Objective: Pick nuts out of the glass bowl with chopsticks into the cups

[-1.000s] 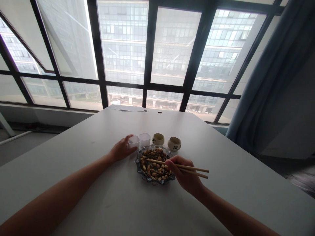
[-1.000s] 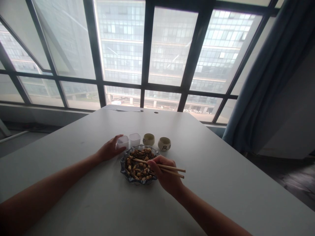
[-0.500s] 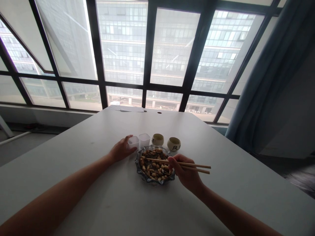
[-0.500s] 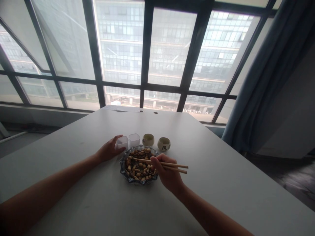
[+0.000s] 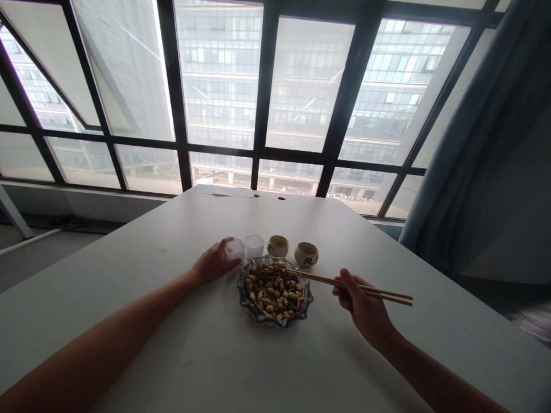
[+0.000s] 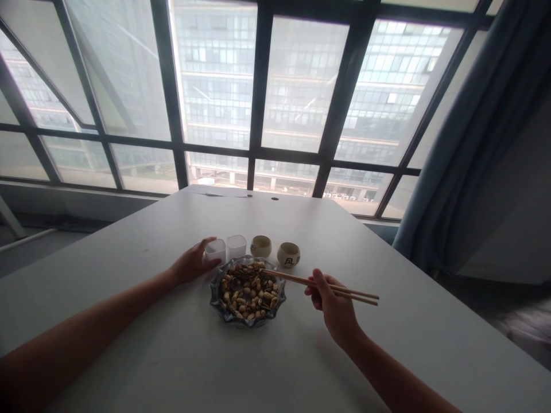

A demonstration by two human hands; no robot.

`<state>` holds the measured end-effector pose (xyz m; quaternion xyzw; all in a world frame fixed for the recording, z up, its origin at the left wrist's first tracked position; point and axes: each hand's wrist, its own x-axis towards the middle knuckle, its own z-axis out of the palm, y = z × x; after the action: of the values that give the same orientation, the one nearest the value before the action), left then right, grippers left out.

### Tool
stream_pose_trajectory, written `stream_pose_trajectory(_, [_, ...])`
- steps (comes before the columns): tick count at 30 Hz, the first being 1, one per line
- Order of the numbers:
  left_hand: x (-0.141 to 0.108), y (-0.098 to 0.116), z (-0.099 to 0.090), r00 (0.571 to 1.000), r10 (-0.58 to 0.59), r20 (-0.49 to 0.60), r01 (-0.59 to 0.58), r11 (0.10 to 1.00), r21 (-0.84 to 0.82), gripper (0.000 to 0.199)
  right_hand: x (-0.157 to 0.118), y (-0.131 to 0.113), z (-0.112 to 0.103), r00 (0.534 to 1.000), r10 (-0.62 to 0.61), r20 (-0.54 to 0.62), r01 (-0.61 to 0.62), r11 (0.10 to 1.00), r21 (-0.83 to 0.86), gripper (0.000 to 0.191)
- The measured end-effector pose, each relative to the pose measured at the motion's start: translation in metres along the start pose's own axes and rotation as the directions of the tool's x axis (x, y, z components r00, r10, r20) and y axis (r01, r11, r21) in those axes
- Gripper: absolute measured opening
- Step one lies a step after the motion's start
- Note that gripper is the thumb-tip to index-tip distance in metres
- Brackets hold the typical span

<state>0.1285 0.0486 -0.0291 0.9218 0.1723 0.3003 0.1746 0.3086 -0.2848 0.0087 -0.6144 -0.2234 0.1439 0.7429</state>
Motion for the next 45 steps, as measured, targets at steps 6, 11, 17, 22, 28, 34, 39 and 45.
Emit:
stream_pose_trajectory(6, [0.0, 0.0, 0.0, 1.0, -0.001, -0.011, 0.002, 1.0, 0.009, 0.069, -0.006, 0.005, -0.004, 0.997, 0.047, -0.058, -0.043, 0.996, 0.075, 0.052])
stream_pose_trajectory(11, [-0.001, -0.001, 0.001, 1.0, 0.007, -0.009, -0.007, 1.0, -0.001, 0.067, -0.01, 0.006, 0.0, 0.998, 0.034, -0.057, -0.032, 0.998, 0.048, 0.052])
stream_pose_trajectory(17, [-0.001, -0.002, 0.001, 1.0, 0.008, -0.011, -0.008, 1.0, -0.002, 0.069, -0.015, 0.008, 0.004, 0.998, 0.024, -0.054, -0.023, 0.999, 0.026, 0.053])
stream_pose_trajectory(22, [-0.001, 0.0, 0.0, 1.0, -0.004, 0.003, 0.004, 1.0, 0.007, 0.068, -0.017, 0.008, 0.007, 0.997, 0.022, -0.077, -0.019, 0.999, 0.042, 0.055])
stream_pose_trajectory(28, [-0.002, 0.002, -0.002, 1.0, -0.005, 0.003, 0.005, 1.0, 0.023, 0.069, -0.02, 0.009, 0.008, 0.997, 0.028, -0.069, -0.025, 0.999, 0.046, 0.055])
stream_pose_trajectory(34, [-0.001, -0.001, -0.001, 1.0, 0.003, -0.009, -0.003, 1.0, 0.017, 0.07, -0.022, 0.009, 0.009, 0.998, 0.021, -0.055, -0.019, 0.999, 0.03, 0.056])
stream_pose_trajectory(39, [-0.001, -0.001, 0.001, 1.0, -0.008, 0.001, 0.008, 1.0, 0.015, 0.071, -0.023, 0.008, 0.011, 0.998, 0.028, -0.057, -0.026, 0.999, 0.037, 0.058])
stream_pose_trajectory(45, [-0.002, 0.002, -0.002, 1.0, -0.009, 0.002, 0.008, 1.0, 0.025, 0.07, -0.023, 0.006, 0.01, 0.999, 0.012, -0.045, -0.011, 1.0, 0.024, 0.058])
